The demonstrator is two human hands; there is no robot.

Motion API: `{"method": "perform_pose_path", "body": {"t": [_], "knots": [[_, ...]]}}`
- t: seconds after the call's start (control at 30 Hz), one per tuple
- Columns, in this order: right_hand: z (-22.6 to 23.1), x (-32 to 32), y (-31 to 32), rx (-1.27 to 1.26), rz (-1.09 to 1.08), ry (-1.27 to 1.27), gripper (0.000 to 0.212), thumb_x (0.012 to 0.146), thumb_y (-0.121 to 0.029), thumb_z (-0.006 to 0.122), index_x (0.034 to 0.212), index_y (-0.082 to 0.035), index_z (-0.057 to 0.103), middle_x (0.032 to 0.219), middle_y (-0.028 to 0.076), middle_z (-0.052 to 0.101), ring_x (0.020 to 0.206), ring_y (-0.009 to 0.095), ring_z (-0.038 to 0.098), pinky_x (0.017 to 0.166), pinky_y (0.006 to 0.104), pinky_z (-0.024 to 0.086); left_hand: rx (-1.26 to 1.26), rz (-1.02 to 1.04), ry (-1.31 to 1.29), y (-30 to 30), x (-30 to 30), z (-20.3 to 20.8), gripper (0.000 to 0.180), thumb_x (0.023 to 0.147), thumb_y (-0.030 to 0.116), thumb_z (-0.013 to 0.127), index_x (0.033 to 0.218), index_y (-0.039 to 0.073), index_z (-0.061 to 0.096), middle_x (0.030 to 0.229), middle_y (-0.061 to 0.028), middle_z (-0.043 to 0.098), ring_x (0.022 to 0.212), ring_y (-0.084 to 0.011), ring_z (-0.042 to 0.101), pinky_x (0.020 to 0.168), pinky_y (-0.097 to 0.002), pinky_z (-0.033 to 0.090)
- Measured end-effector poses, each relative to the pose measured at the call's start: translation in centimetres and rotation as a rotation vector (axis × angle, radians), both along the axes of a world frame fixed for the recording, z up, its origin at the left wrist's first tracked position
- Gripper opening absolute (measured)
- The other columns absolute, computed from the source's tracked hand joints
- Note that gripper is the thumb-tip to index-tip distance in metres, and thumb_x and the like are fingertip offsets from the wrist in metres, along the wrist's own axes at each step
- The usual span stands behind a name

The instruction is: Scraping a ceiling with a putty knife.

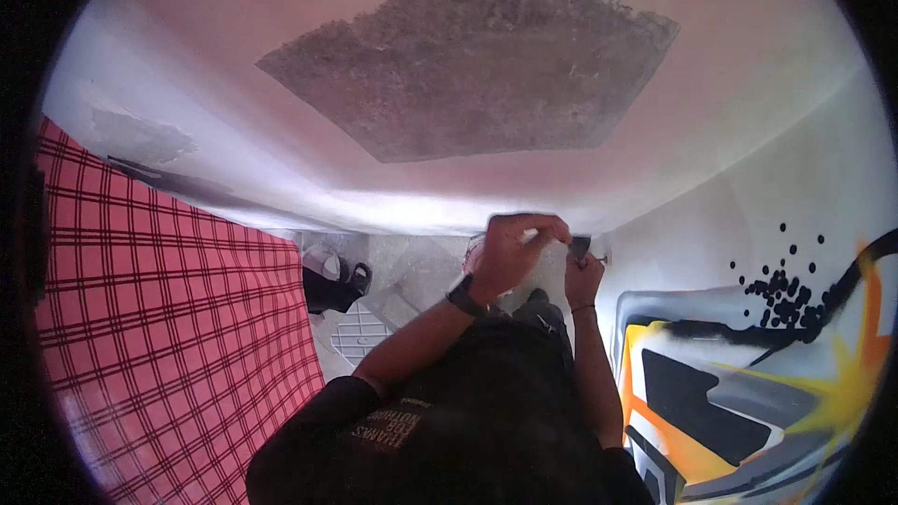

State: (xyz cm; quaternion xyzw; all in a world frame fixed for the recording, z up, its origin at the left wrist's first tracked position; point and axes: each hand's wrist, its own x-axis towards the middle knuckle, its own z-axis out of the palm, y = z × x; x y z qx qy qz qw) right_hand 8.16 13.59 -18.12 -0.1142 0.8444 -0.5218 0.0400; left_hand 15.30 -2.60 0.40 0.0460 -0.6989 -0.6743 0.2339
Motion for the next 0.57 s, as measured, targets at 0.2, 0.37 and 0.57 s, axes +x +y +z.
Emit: {"method": "perform_pose_path", "body": {"t": [0.2,0.37,0.57], "knots": [[-3.7,-0.7,3.6,0.085,0.134,-0.191,0.036,0.088,-0.024,0.065,0.066,0.002,0.056,0.052,0.008,0.051,0.049,0.015,0.047,0.05,0.0368,0.037,0.28,0.29,-0.178,-1.9,0.9,-2.6,0.04,0.093,0.012,0.06,0.057,0.002,0.047,0.05,0.0031,0.039,0.049,-0.0035,0.034,0.045,-0.0253,0.027],[-8.0,-1.8,7.1,0.014,0.131,-0.541,0.032,0.09,-0.026,0.063,0.069,-0.002,0.063,0.055,0.007,0.059,0.048,0.017,0.055,0.05,0.034,0.044,-0.17,0.294,-0.315,-1.6,1.5,-11.5,0.026,0.084,0.003,0.055,0.06,-0.002,0.048,0.055,0.0003,0.044,0.055,-0.009,0.04,0.048,-0.0285,0.032],[-8.2,-2.9,9.9,0.268,0.22,-0.483,0.03,0.087,-0.03,0.066,0.074,-0.003,0.069,0.067,0.01,0.069,0.058,0.024,0.068,0.059,0.0392,0.056,-0.138,-0.377,-0.555,-3.9,3.2,-19.8,0.049,0.077,-0.011,0.042,0.121,0.005,0.054,0.143,-0.0118,0.04,0.127,-0.0203,0.046,0.101,-0.0373,0.045]]}}
